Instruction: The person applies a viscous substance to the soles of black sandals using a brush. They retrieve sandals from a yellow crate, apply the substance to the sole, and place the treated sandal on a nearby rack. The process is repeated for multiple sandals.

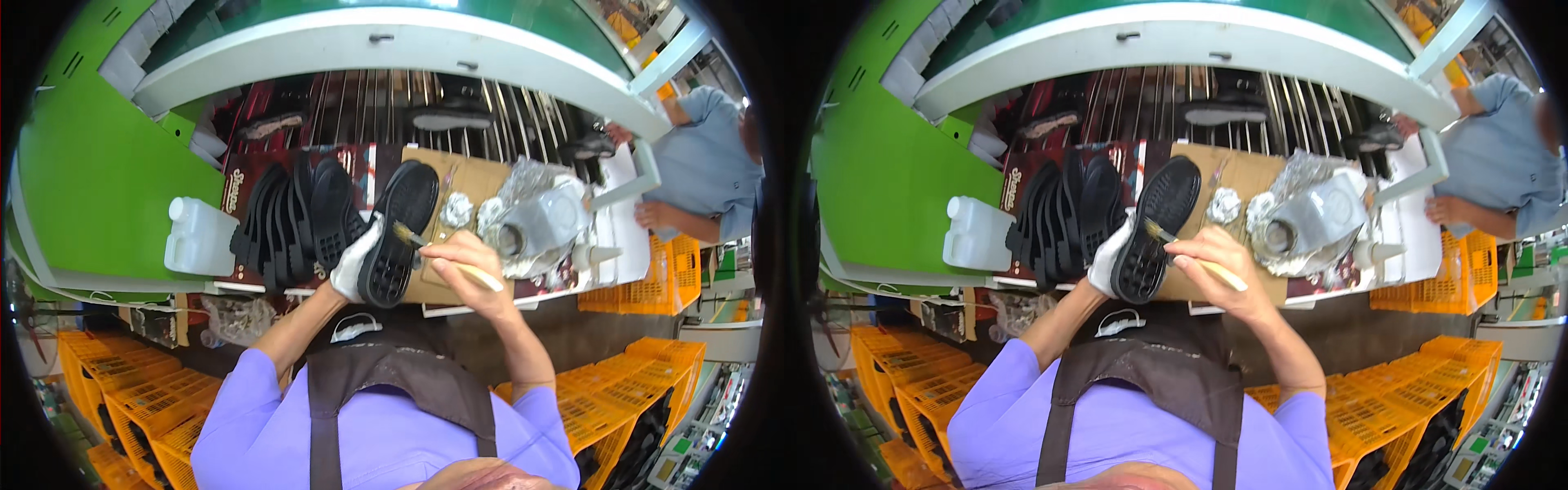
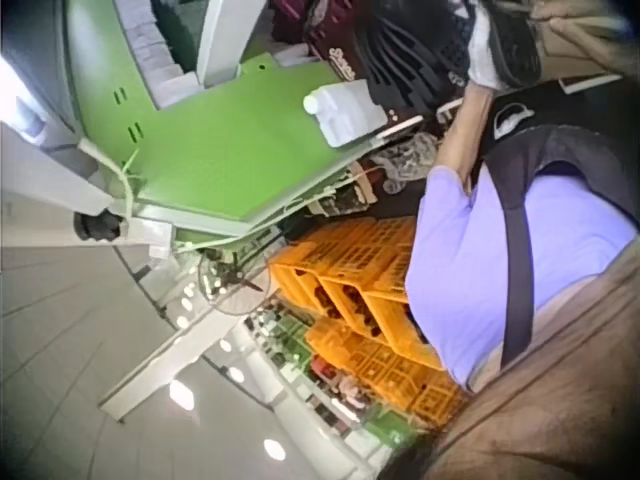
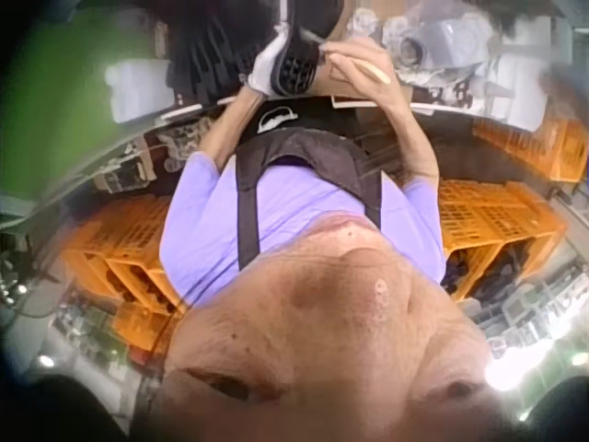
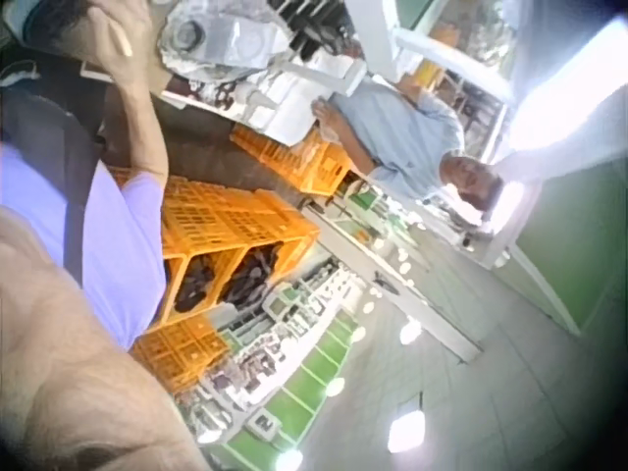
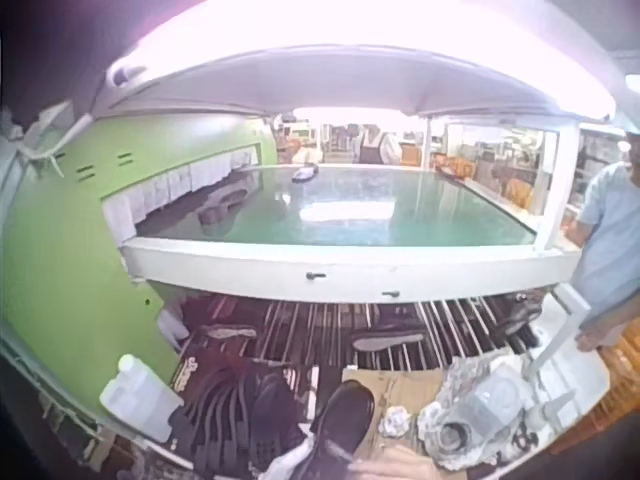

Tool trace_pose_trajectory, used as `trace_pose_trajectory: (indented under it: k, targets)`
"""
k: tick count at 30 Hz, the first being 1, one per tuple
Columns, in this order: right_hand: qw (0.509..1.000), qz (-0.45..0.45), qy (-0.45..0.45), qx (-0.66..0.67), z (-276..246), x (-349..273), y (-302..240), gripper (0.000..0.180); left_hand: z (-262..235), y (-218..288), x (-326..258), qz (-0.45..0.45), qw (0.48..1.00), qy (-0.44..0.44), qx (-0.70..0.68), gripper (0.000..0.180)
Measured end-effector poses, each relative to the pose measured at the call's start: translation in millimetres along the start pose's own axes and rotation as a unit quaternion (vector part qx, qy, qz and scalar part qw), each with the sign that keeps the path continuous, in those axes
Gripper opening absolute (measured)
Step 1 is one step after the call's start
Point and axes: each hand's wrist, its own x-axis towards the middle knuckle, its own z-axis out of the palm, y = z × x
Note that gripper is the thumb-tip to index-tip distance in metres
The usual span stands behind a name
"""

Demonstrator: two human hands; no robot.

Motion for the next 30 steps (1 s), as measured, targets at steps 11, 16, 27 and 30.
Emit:
trace_pose_trajectory:
  k: [11,16,27,30]
  targets:
    - [0.893,0.016,0.29,0.344,-47,-61,17,0.022,68,15,-19,0.059,0.987,-0.15,-0.024,0.061]
    - [0.826,0.088,0.385,0.403,-57,-93,22,0.021,162,83,21,0.125,0.966,-0.227,0.004,0.06]
    - [0.857,0.17,0.368,0.319,-33,-97,20,0.022,185,182,153,0.555,0.806,-0.03,0.203,0.034]
    - [0.854,0.19,0.371,0.312,-26,-104,23,0.024,127,129,92,0.549,0.732,-0.006,0.404,0.029]
